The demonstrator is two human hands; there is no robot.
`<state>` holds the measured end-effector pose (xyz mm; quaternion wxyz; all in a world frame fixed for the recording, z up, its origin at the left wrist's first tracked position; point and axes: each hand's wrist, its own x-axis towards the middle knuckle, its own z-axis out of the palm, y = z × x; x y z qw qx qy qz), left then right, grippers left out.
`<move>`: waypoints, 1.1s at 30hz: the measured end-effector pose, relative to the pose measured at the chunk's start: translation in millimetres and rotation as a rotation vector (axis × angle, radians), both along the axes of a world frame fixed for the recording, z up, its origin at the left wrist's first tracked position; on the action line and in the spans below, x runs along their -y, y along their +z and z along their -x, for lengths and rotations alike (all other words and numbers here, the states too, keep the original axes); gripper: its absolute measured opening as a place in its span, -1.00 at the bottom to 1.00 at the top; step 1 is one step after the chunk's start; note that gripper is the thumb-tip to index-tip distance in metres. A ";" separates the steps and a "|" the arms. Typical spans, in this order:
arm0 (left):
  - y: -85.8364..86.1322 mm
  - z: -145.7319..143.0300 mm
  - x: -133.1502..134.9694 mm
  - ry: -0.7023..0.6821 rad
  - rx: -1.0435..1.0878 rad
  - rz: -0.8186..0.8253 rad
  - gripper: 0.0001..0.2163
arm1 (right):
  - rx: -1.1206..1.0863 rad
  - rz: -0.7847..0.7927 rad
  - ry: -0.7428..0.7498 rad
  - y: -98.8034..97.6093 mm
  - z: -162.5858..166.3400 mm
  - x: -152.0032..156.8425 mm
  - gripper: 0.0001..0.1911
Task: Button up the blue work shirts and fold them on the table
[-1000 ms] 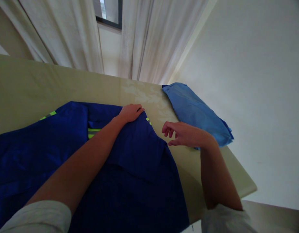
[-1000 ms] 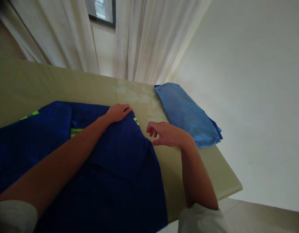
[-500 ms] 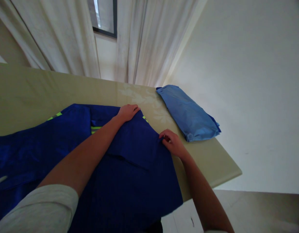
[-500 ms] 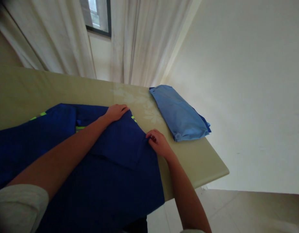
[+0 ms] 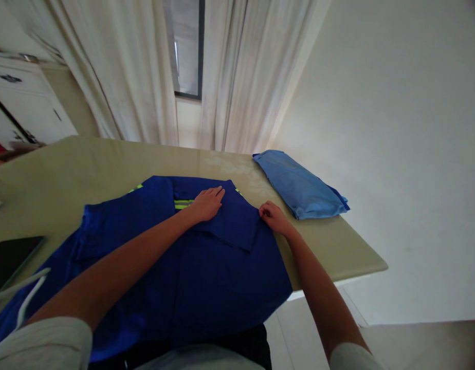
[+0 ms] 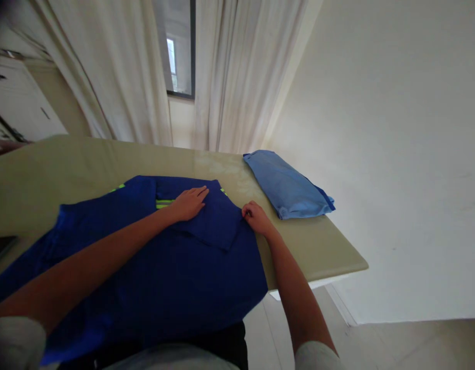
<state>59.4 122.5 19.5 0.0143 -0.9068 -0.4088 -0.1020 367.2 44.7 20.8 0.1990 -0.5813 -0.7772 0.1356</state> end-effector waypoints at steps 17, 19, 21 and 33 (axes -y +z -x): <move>-1.1 218.1 129.9 0.178 0.012 0.003 -0.49 | 0.394 -0.180 0.166 11.9 48.9 81.8 -0.65; -4.1 225.5 129.7 0.156 0.016 0.009 -0.53 | 0.487 -0.174 0.118 11.5 45.0 82.4 -0.63; -8.2 238.4 130.0 0.159 0.015 0.013 -0.54 | 0.539 -0.159 0.060 15.2 31.7 82.0 -0.59; -11.8 264.2 102.8 0.364 0.364 -0.003 -0.47 | 0.270 -0.277 -0.219 -26.9 -33.6 82.7 -0.57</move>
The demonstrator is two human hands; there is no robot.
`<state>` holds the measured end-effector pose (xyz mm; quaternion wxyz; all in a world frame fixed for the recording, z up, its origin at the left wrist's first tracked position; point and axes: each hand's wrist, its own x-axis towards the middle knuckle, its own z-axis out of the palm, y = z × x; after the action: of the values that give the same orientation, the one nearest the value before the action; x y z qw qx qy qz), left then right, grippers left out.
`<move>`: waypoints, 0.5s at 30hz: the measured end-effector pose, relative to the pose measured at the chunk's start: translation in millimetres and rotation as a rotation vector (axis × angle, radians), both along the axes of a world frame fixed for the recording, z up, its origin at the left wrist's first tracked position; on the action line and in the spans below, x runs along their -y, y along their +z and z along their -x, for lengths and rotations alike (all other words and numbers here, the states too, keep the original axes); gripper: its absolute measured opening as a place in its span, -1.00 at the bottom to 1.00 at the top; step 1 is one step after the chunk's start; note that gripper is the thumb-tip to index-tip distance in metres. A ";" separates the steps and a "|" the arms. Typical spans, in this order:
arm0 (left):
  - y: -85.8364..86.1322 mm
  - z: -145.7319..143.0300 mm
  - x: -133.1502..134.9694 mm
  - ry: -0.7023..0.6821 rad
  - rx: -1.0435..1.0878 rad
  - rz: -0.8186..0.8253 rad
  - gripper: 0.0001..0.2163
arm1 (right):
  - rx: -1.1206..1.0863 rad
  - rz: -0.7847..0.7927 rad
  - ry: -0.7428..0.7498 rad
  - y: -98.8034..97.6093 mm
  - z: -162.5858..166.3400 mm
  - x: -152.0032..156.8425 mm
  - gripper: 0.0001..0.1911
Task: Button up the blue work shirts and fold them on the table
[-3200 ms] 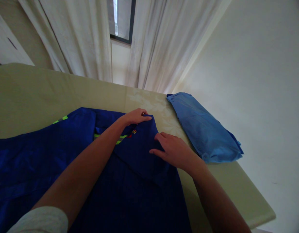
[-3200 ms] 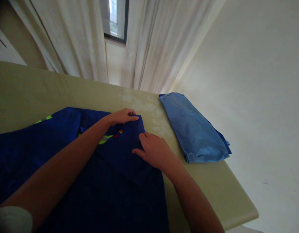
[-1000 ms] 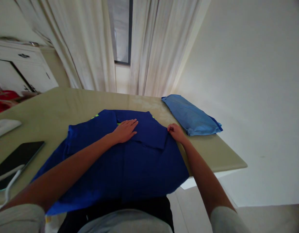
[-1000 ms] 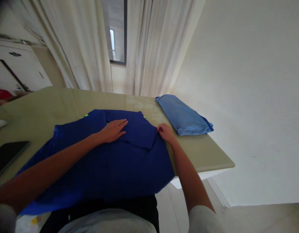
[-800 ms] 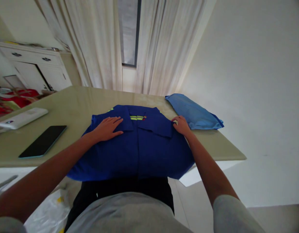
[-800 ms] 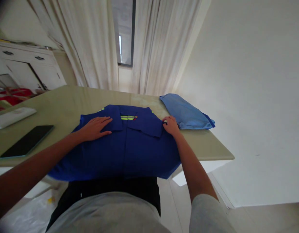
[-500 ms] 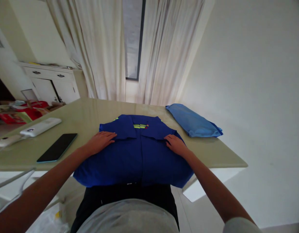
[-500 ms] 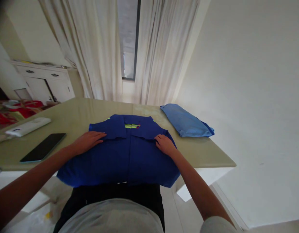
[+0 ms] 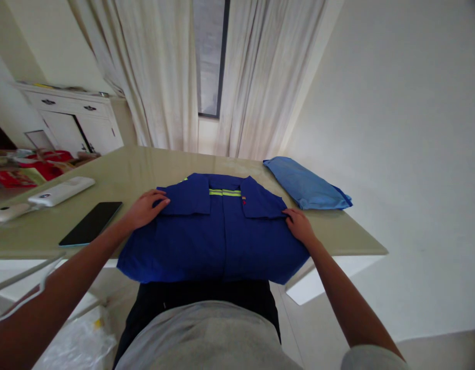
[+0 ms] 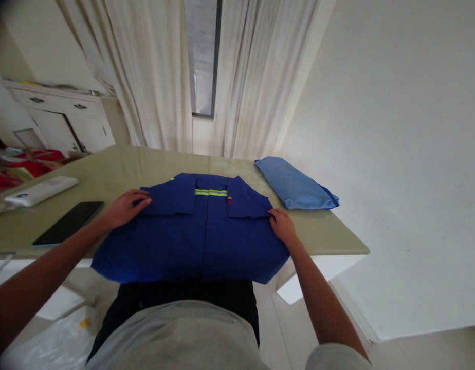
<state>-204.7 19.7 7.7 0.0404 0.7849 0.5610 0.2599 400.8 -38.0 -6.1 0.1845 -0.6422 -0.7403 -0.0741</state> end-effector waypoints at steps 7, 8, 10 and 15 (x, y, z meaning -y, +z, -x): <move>3.0 -5.4 -44.6 0.345 0.309 0.272 -0.39 | -0.091 -0.048 0.047 -2.2 -1.6 5.7 -0.59; 2.3 -4.0 -45.3 0.327 0.359 0.279 -0.35 | -0.096 -0.042 0.060 -1.6 -0.9 6.6 -0.60; 3.2 -0.9 -41.8 0.343 0.398 0.291 -0.27 | -0.103 -0.036 0.069 -0.5 0.6 7.5 -0.61; 23.6 2.9 2.2 0.346 0.225 0.312 -0.26 | -0.196 -0.064 0.075 5.2 0.8 22.2 -0.57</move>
<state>-207.6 17.5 31.4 0.1779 0.6278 0.7121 0.2590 400.0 -60.2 -1.0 0.2792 -0.6119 -0.7395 -0.0276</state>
